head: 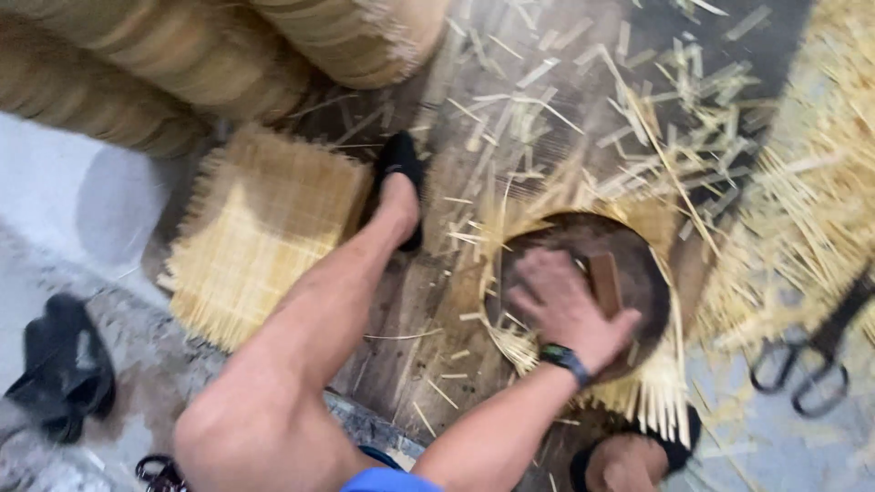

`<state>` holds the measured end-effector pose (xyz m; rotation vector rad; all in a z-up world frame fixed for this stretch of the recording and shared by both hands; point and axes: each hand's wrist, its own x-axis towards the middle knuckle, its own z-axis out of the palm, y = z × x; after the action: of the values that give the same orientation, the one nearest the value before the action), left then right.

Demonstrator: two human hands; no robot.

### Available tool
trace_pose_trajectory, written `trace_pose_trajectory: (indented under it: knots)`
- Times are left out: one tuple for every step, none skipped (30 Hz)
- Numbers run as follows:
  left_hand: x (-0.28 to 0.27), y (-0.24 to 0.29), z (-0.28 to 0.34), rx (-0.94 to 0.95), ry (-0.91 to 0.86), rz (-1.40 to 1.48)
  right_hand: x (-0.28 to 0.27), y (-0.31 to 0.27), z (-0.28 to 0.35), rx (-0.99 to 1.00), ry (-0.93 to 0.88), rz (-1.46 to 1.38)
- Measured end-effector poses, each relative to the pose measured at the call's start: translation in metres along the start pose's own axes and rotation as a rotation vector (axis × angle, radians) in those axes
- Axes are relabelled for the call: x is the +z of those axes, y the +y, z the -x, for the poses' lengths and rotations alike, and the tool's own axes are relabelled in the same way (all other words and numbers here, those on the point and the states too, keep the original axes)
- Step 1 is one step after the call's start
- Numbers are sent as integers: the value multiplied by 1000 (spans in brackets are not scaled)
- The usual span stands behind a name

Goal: The person sits on the floor of a bamboo craft workshop and trims woven bamboo mats with shears, cutting off protruding strip ends over a round wooden form. They then press a round bamboo rim onto the trimmed mat, fit the mat inside the rim, and set the finished round bamboo sieve aside with completed ones.

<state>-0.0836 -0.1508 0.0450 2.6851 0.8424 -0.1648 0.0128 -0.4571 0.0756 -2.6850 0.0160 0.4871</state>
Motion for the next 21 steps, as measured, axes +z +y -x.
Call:
trace_pose_trajectory:
  knots:
    - [-5,-5,-1,21,-24,2,8,-9,0,35,-19,-11]
    - [-4,1,2,-143,-88,92,11,-3,6,103,-29,-25]
    - [-2,9,4,-310,-155,171,11,6,11,171,-37,-40]
    - [-1,16,2,-247,-195,181,32,52,12,240,-19,-50]
    - [-1,19,0,-288,-199,153,50,89,14,308,1,-62]
    - [-4,16,-7,-363,-173,117,74,110,-4,336,1,-84]
    - [-1,20,-6,-334,-183,118,91,123,-11,360,20,-87]
    - [-2,19,-7,-329,-156,108,112,129,-26,207,121,-27]
    - [-3,16,-9,-324,-129,97,134,132,-41,53,220,35]
    - [-6,13,-14,-322,-122,92,143,135,-49,52,221,27]
    - [-9,9,-19,-259,-138,77,153,138,-56,149,269,56]
    - [-13,2,-16,-213,-163,59,165,141,-57,243,298,93]
    - [-13,-2,-9,-227,-167,50,168,146,-56,238,281,92]
    - [-13,-2,-10,-193,-156,50,167,150,-64,321,302,43]
    - [-14,-1,-11,-160,-144,51,165,155,-71,403,321,-6]
    - [-15,0,-14,-152,-138,55,162,161,-69,403,332,-10]
    - [-17,0,-17,-192,-151,68,158,166,-68,514,69,-38]
    - [-18,0,-20,-231,-168,80,156,172,-65,618,-198,-66]
    - [-23,2,-19,-221,-164,83,157,180,-53,620,-188,-72]
    - [-27,2,-20,-182,-130,91,161,187,-43,524,-176,-388]
    - [-30,2,-21,-143,-96,99,167,193,-33,415,-158,-700]
